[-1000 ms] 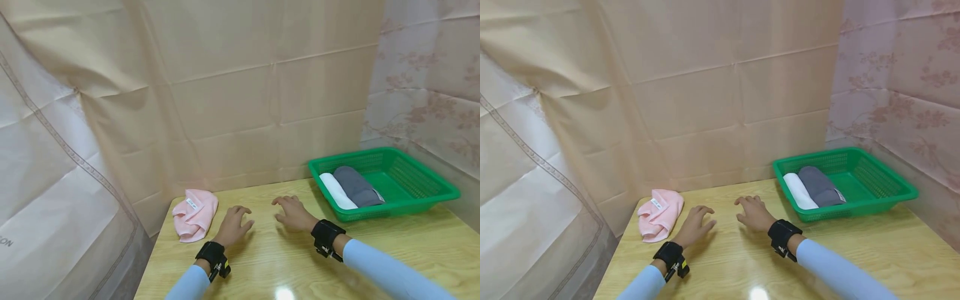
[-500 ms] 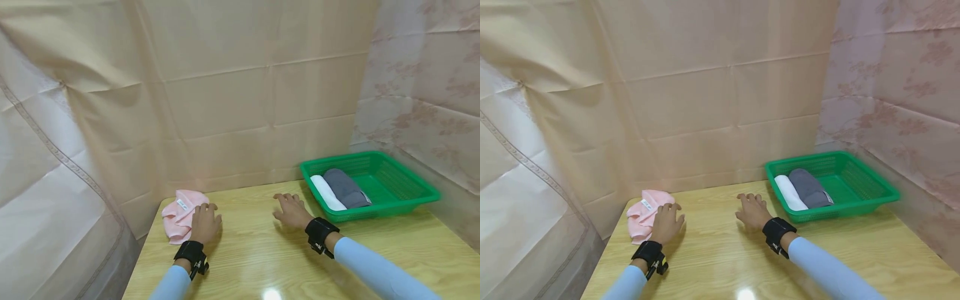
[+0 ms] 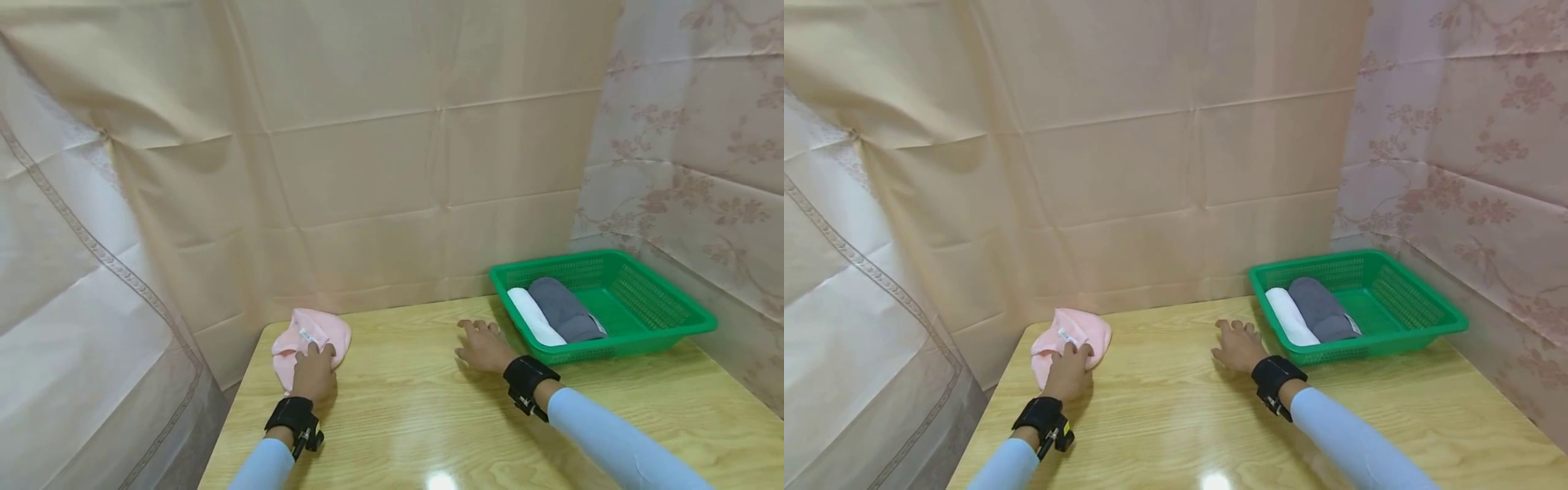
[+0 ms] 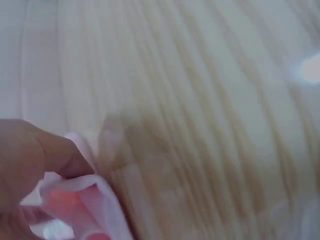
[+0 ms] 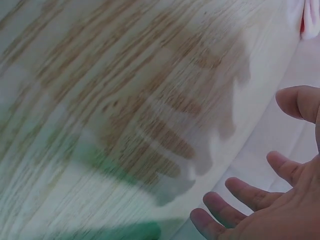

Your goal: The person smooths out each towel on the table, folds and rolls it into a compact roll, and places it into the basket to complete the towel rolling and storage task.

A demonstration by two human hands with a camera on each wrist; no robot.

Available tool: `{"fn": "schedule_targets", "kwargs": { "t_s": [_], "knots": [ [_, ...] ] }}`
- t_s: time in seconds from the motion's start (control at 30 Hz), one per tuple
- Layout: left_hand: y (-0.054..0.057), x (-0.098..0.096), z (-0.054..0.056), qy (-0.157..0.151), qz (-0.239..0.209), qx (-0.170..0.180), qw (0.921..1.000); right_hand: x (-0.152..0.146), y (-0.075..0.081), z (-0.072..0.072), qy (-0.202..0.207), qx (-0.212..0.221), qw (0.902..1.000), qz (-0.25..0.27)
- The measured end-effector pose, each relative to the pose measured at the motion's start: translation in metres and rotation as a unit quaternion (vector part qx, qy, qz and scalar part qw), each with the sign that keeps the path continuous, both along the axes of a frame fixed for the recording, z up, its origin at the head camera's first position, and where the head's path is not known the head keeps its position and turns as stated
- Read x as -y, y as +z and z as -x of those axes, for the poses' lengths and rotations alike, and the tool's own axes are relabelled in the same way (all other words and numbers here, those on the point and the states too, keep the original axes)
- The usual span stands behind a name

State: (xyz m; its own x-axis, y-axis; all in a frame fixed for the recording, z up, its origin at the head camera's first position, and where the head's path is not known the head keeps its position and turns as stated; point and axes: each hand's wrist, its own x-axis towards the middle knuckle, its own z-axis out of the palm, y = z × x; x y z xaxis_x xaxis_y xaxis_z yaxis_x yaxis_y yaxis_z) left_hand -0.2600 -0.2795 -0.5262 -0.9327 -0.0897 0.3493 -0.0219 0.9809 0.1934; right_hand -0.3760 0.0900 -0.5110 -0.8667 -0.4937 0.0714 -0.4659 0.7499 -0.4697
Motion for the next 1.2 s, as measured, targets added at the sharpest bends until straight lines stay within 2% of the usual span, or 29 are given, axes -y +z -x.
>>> {"fn": "schedule_targets", "kwargs": {
  "t_s": [0.07, 0.13, 0.27, 0.37, 0.47, 0.5, 0.53, 0.57, 0.63, 0.67, 0.77, 0.87, 0.97, 1.07, 1.13, 1.2],
  "knots": [
    [0.001, -0.004, 0.003, -0.054, -0.02, 0.001, 0.9983, 0.001, 0.0, -0.001, 0.006, 0.009, 0.9999, 0.003],
    [0.001, -0.01, 0.007, -0.114, -0.039, 0.015, 0.9925, 0.004, -0.001, -0.001, 0.016, 0.014, 0.9997, 0.009],
    [-0.001, -0.023, 0.013, -0.227, -0.07, 0.054, 0.9698, 0.011, -0.006, 0.001, 0.055, -0.002, 0.998, 0.029],
    [-0.003, -0.032, 0.015, -0.271, -0.116, 0.108, 0.9495, 0.017, -0.008, -0.001, 0.106, -0.038, 0.9928, 0.042],
    [-0.003, -0.04, 0.016, -0.278, -0.195, 0.162, 0.9266, 0.022, -0.008, -0.002, 0.153, -0.075, 0.9847, 0.036],
    [-0.003, -0.042, 0.016, -0.277, -0.217, 0.17, 0.9206, 0.024, -0.007, -0.004, 0.164, -0.088, 0.9823, 0.023],
    [-0.003, -0.043, 0.016, -0.276, -0.228, 0.171, 0.9181, 0.025, -0.009, -0.004, 0.172, -0.099, 0.9801, 0.013],
    [-0.003, -0.045, 0.016, -0.273, -0.231, 0.166, 0.9189, 0.026, -0.011, -0.004, 0.179, -0.106, 0.9781, 0.006],
    [-0.003, -0.047, 0.017, -0.27, -0.221, 0.145, 0.9259, 0.029, -0.014, -0.004, 0.19, -0.119, 0.9744, -0.01],
    [-0.004, -0.048, 0.018, -0.264, -0.209, 0.133, 0.9323, 0.03, -0.015, -0.005, 0.195, -0.118, 0.9735, -0.014],
    [-0.005, -0.051, 0.02, -0.235, -0.183, 0.113, 0.9479, 0.032, -0.016, -0.007, 0.199, -0.103, 0.9742, -0.028],
    [-0.006, -0.053, 0.022, -0.2, -0.185, 0.113, 0.9554, 0.033, -0.014, -0.008, 0.186, -0.093, 0.9777, -0.033],
    [-0.005, -0.056, 0.025, -0.192, -0.191, 0.103, 0.9571, 0.034, -0.011, -0.007, 0.177, -0.105, 0.9782, -0.031],
    [-0.002, -0.059, 0.028, -0.203, -0.195, 0.085, 0.9557, 0.031, -0.008, -0.008, 0.189, -0.123, 0.9735, -0.04],
    [0.0, -0.061, 0.029, -0.215, -0.192, 0.067, 0.9553, 0.03, -0.006, -0.009, 0.193, -0.115, 0.9735, -0.04],
    [0.002, -0.062, 0.03, -0.217, -0.181, 0.046, 0.9583, 0.028, -0.004, -0.01, 0.191, -0.097, 0.9762, -0.034]
  ]
}}
